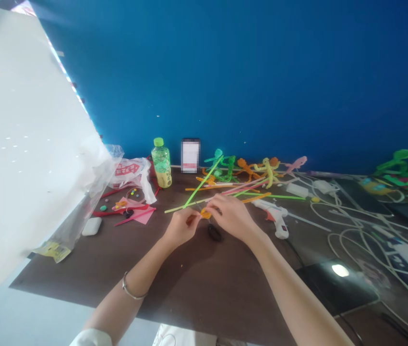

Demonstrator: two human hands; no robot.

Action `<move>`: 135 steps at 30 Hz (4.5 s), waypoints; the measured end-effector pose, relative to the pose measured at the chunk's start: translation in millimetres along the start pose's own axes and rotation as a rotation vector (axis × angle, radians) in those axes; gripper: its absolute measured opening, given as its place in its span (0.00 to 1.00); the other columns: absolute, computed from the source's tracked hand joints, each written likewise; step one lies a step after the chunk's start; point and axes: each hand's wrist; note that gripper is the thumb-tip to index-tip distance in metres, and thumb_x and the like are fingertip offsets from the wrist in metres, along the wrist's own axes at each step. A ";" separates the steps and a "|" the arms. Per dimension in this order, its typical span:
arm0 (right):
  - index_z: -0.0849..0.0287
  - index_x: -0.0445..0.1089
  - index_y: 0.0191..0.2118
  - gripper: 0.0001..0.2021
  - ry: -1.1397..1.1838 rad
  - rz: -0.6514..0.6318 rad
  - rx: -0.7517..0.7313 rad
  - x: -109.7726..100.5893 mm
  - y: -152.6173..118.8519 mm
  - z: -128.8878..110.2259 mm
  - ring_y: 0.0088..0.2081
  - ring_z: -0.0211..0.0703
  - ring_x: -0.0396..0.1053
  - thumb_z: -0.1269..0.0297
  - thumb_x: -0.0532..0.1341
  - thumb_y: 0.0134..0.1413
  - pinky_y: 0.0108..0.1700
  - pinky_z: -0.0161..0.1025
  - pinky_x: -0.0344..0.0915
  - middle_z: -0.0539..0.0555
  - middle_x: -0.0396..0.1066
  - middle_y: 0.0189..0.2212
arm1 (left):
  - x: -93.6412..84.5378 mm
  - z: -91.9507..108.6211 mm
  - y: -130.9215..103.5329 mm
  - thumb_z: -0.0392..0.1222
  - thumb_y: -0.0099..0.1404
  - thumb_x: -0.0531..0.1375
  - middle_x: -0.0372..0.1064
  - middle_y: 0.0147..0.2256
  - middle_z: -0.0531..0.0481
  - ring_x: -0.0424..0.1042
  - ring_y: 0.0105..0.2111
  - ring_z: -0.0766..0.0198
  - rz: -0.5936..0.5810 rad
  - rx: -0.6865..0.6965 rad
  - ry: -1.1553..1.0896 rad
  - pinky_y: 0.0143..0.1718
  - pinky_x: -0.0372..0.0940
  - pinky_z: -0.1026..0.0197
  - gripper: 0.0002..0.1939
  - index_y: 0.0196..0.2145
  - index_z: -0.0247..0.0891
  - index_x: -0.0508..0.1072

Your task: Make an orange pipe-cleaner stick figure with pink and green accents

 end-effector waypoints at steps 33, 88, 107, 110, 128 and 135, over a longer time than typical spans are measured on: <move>0.56 0.70 0.35 0.10 0.382 -0.050 -0.043 18.9 -9.8 11.6 0.34 0.40 0.67 0.68 0.52 0.56 0.37 0.35 0.63 0.52 0.70 0.32 | -4.9 1.2 4.7 0.40 0.46 0.65 0.56 0.16 0.56 0.44 0.13 0.81 -0.187 -0.539 -1.021 0.14 0.42 0.73 0.11 0.19 0.31 0.67; 0.59 0.70 0.29 0.10 -0.012 -0.187 -0.113 -5.9 4.4 13.3 0.33 0.42 0.66 0.68 0.53 0.55 0.35 0.37 0.58 0.53 0.70 0.29 | -10.3 2.3 3.7 0.38 0.56 0.57 0.67 0.25 0.49 0.64 0.24 0.69 -0.209 -0.003 0.017 0.26 0.58 0.66 0.05 0.27 0.35 0.70; 0.59 0.66 0.30 0.06 0.359 0.223 0.196 43.6 -21.3 -20.2 0.27 0.39 0.67 0.67 0.53 0.53 0.32 0.34 0.63 0.52 0.70 0.27 | -2.7 -9.6 0.1 0.37 0.59 0.53 0.66 0.25 0.50 0.66 0.26 0.68 0.281 0.242 0.300 0.29 0.61 0.66 0.04 0.29 0.37 0.67; 0.58 0.66 0.29 0.06 0.438 0.228 0.249 49.7 -22.7 -23.6 0.24 0.38 0.67 0.65 0.54 0.52 0.30 0.34 0.63 0.52 0.70 0.25 | -2.6 -8.7 0.6 0.40 0.59 0.55 0.67 0.26 0.50 0.67 0.27 0.67 0.301 0.129 0.192 0.30 0.61 0.65 0.05 0.29 0.36 0.68; 0.58 0.68 0.26 0.10 0.557 0.145 0.259 40.7 -14.1 -12.4 0.26 0.39 0.66 0.59 0.56 0.50 0.29 0.35 0.62 0.51 0.70 0.25 | 0.9 -0.8 6.8 0.30 0.56 0.55 0.55 0.22 0.55 0.45 0.14 0.82 -0.029 -0.772 -1.328 0.11 0.44 0.79 0.01 0.26 0.29 0.66; 0.58 0.71 0.33 0.09 0.689 0.018 0.194 26.6 -10.3 -5.0 0.34 0.41 0.70 0.62 0.56 0.52 0.37 0.36 0.65 0.52 0.73 0.32 | -6.8 2.1 4.1 0.29 0.58 0.51 0.51 0.21 0.56 0.46 0.13 0.82 -0.109 -0.866 -1.449 0.11 0.46 0.80 0.04 0.28 0.30 0.65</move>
Point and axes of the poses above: each hand's wrist, its own y-axis towards the middle knuckle, its own x-axis out of the palm, z = x × y
